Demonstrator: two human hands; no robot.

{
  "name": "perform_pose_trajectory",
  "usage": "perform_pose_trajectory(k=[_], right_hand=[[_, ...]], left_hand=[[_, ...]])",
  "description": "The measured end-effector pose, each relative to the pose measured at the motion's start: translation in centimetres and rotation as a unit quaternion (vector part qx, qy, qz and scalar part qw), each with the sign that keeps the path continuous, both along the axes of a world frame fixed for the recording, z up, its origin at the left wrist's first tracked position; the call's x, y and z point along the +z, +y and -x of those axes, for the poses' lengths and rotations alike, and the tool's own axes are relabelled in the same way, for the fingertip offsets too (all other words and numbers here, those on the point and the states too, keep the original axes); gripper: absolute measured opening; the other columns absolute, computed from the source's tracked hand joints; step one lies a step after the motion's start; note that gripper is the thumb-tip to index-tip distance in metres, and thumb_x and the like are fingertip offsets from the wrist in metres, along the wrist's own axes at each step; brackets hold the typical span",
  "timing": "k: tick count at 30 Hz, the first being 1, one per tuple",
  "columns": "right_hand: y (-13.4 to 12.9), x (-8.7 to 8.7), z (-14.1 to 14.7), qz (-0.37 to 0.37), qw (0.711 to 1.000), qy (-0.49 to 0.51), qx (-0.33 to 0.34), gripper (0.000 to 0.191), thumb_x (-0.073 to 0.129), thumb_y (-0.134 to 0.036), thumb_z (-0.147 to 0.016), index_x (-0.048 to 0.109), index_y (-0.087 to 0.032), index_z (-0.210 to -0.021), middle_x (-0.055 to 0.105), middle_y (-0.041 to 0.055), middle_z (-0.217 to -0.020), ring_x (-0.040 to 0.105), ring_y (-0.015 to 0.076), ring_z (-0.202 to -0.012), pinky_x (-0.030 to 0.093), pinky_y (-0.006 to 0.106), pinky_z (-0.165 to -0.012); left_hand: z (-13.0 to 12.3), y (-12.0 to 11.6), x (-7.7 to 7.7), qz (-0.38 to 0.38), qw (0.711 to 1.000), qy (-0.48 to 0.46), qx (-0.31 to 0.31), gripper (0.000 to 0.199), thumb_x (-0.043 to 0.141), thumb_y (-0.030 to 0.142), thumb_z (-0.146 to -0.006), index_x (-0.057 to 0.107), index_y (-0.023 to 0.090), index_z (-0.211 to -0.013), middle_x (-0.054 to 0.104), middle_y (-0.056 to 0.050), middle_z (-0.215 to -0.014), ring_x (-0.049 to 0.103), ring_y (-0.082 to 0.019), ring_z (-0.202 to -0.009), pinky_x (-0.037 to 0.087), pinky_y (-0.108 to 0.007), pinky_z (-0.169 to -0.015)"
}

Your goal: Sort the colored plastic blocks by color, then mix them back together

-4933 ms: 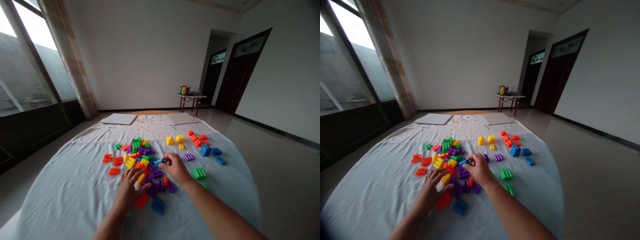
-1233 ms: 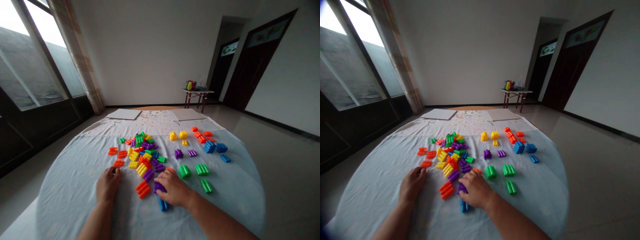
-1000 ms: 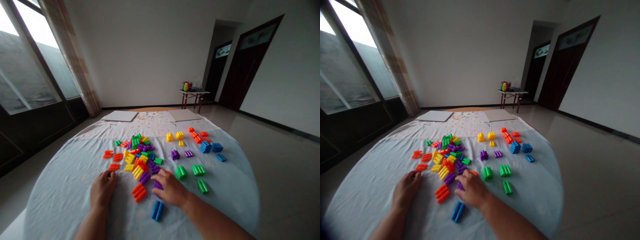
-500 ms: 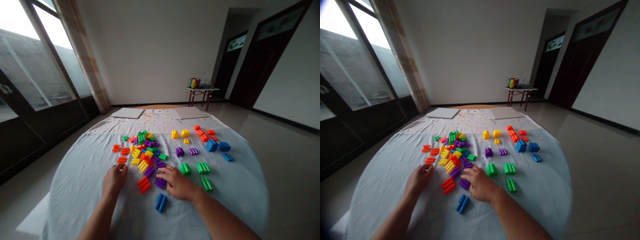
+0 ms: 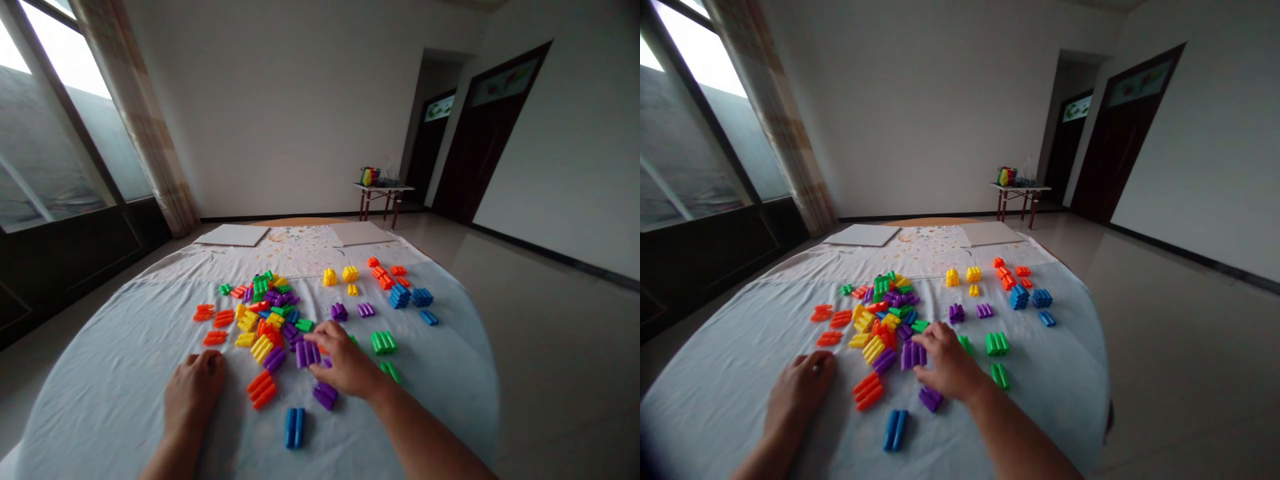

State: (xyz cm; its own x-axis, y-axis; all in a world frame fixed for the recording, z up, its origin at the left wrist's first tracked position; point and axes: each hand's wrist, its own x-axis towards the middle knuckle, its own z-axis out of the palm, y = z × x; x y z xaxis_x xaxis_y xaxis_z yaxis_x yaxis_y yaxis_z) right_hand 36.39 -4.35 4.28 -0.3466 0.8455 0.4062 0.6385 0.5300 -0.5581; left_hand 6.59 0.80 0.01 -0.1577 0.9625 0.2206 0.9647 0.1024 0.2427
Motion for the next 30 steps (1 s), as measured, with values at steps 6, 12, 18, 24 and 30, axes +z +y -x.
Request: perform_pose_trajectory(k=[6, 12, 18, 24, 30], right_hand=[[4.7, 0.7, -8.9, -0.021, 0.988, 0.017, -0.155, 0.039, 0.060, -0.016, -0.071, 0.056, -0.016, -0.110, 0.052, 0.0088, -0.107, 0.051, 0.0209, -0.102, 0.042, 0.037, -0.093], [8.1, -1.7, -14.2, 0.106, 0.973, -0.105, -0.177, 0.043, 0.059, -0.011, -0.069, 0.057, -0.014, -0.112, 0.057, 0.0097, -0.109, 0.054, 0.0206, -0.103, 0.040, 0.034, -0.095], [8.5, -2.8, -14.1, 0.127, 0.967, -0.123, -0.182, 0.042, 0.059, -0.008, -0.067, 0.062, -0.017, -0.108, 0.060, 0.0089, -0.108, 0.055, 0.0220, -0.105, 0.040, 0.033, -0.094], [7.7, -1.6, -13.5, 0.116, 0.968, -0.123, -0.188, 0.049, 0.056, -0.006, -0.069, 0.057, -0.016, -0.117, 0.057, 0.0113, -0.117, 0.051, 0.0233, -0.112, 0.037, 0.036, -0.098], [3.0, 0.7, -7.4, 0.067, 0.995, -0.045, -0.066, 0.040, 0.056, -0.016, -0.076, 0.057, -0.018, -0.115, 0.059, 0.0071, -0.107, 0.058, 0.0170, -0.091, 0.044, 0.032, -0.088]], left_hand=[[0.2, 0.4, 0.0, 0.015, 1.000, 0.011, 0.003, 0.042, 0.027, 0.039, -0.085, 0.065, 0.023, -0.093, 0.062, -0.010, -0.097, 0.058, -0.023, -0.085, 0.041, -0.031, -0.071], [-0.2, 0.2, 0.5, 0.032, 0.999, 0.006, 0.014, 0.040, 0.029, 0.041, -0.084, 0.064, 0.024, -0.092, 0.062, -0.009, -0.096, 0.059, -0.022, -0.083, 0.041, -0.030, -0.068], [-0.1, 0.2, 0.4, 0.022, 1.000, -0.001, 0.014, 0.041, 0.028, 0.041, -0.084, 0.064, 0.024, -0.092, 0.062, -0.009, -0.096, 0.058, -0.022, -0.085, 0.041, -0.030, -0.070], [0.0, 0.3, 0.1, 0.015, 1.000, 0.002, 0.018, 0.039, 0.030, 0.040, -0.084, 0.064, 0.024, -0.090, 0.062, -0.009, -0.094, 0.058, -0.022, -0.083, 0.040, -0.030, -0.068], [-0.4, 0.1, 0.2, -0.004, 1.000, 0.013, 0.021, 0.037, 0.031, 0.038, -0.084, 0.065, 0.023, -0.087, 0.062, -0.008, -0.090, 0.058, -0.021, -0.078, 0.039, -0.029, -0.065]])
